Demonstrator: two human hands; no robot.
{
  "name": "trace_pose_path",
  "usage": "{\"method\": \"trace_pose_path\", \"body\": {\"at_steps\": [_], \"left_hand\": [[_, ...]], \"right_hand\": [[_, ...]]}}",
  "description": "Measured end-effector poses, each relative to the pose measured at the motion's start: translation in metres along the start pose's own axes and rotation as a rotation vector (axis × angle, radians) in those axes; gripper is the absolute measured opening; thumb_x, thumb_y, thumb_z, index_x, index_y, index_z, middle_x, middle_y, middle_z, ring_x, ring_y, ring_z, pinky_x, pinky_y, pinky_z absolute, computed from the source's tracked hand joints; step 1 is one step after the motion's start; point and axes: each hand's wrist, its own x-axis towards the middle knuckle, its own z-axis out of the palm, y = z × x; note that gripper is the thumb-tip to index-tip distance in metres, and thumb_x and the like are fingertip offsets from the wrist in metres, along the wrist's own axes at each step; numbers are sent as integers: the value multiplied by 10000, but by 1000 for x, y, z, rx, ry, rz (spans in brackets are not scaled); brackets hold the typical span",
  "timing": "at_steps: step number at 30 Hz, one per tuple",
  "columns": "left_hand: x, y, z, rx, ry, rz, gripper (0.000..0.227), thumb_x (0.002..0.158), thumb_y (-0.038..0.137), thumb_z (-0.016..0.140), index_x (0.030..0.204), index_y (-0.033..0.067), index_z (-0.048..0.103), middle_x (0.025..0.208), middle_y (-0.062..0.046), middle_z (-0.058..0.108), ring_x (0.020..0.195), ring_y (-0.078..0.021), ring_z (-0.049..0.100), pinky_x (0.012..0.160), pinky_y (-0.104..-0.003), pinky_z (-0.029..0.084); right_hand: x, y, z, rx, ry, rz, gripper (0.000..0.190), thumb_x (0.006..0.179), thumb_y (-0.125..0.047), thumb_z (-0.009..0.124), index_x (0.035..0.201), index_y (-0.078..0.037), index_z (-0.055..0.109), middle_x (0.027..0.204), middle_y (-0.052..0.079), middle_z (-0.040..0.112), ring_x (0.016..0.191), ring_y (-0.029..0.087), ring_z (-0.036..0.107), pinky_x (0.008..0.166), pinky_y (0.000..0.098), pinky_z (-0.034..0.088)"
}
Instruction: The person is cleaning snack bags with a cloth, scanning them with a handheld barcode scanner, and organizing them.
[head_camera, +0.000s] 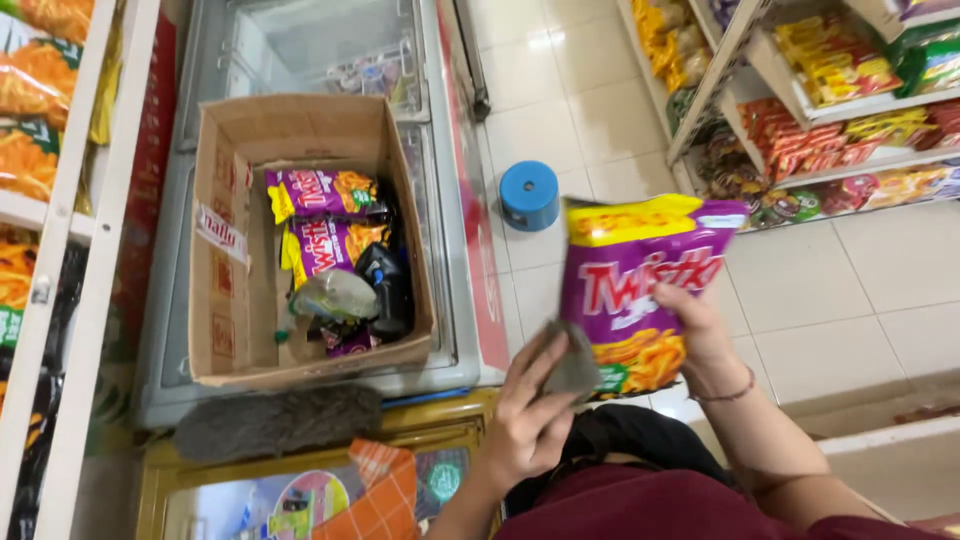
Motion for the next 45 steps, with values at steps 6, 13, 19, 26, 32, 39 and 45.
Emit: {"method": "trace_pose_path", "body": {"at_steps": [6, 13, 19, 26, 32, 39, 45], "left_hand": [[-27, -34, 8, -376, 283, -449, 390, 975, 296, 559, 1234, 74, 748, 1421, -153, 687, 1276, -389, 639, 1053, -523, 652], [58, 6, 2, 312, 125, 145, 361, 1060, 368, 514, 1136, 92, 734, 1567, -187, 469, 1501, -530, 312, 1286, -668, 130], [58, -20, 19, 331, 234, 230, 293, 1053, 209, 525, 1131, 23, 737, 1594, -144, 446, 1508, -445, 389, 1310, -589, 224], [96, 12, 3, 267, 211, 47, 161, 962, 68, 575, 970, -37, 697, 1555, -203, 472, 1507, -488, 367, 1264, -615, 333], [34, -24, 20, 165, 28, 590, 123, 971, 167, 716, 873, 92, 716, 1376, -115, 671, 1348, -336, 582, 1132, -515, 419], [53, -17, -7, 98, 146, 453, 200, 955, 163, 707, 913, 122, 515, 1387, -155, 643, 1361, -377, 559, 1203, -523, 424], [110, 12, 5, 95, 351, -171, 501, 964, 59, 552, 1410, -148, 452, 1606, -286, 348, 1535, -517, 344, 1299, -575, 311]], "right_hand": [[-16, -9, 20, -367, 100, -240, 593, 846, -49, 719, 1392, 36, 504, 1218, 129, 697, 1068, 231, 711, 946, 396, 603], [-39, -2, 57, -523, -450, -266, 785, 911, -252, 774, 1527, -23, 343, 1422, 126, 529, 1323, 204, 525, 1117, 375, 432], [-39, 5, 50, -534, -327, -215, 618, 1072, -348, 523, 1542, 33, 396, 1512, 130, 535, 1388, 200, 514, 1164, 370, 420], [-26, 33, 28, -345, -35, -91, 546, 1083, -376, 473, 1460, 18, 497, 1306, 136, 655, 1172, 204, 638, 1007, 379, 530], [-11, -27, 54, 40, 129, -79, 509, 1066, -439, 452, 1363, -37, 546, 1277, 134, 676, 1122, 235, 692, 978, 418, 570], [-4, 3, 30, -59, 153, -207, 489, 1118, -411, 445, 1408, -22, 507, 1332, 125, 650, 1181, 224, 671, 1031, 418, 557], [-11, 44, 41, -504, -147, -250, 518, 1159, -408, 391, 1501, -25, 453, 1430, 96, 575, 1303, 150, 543, 1129, 330, 453]]}}
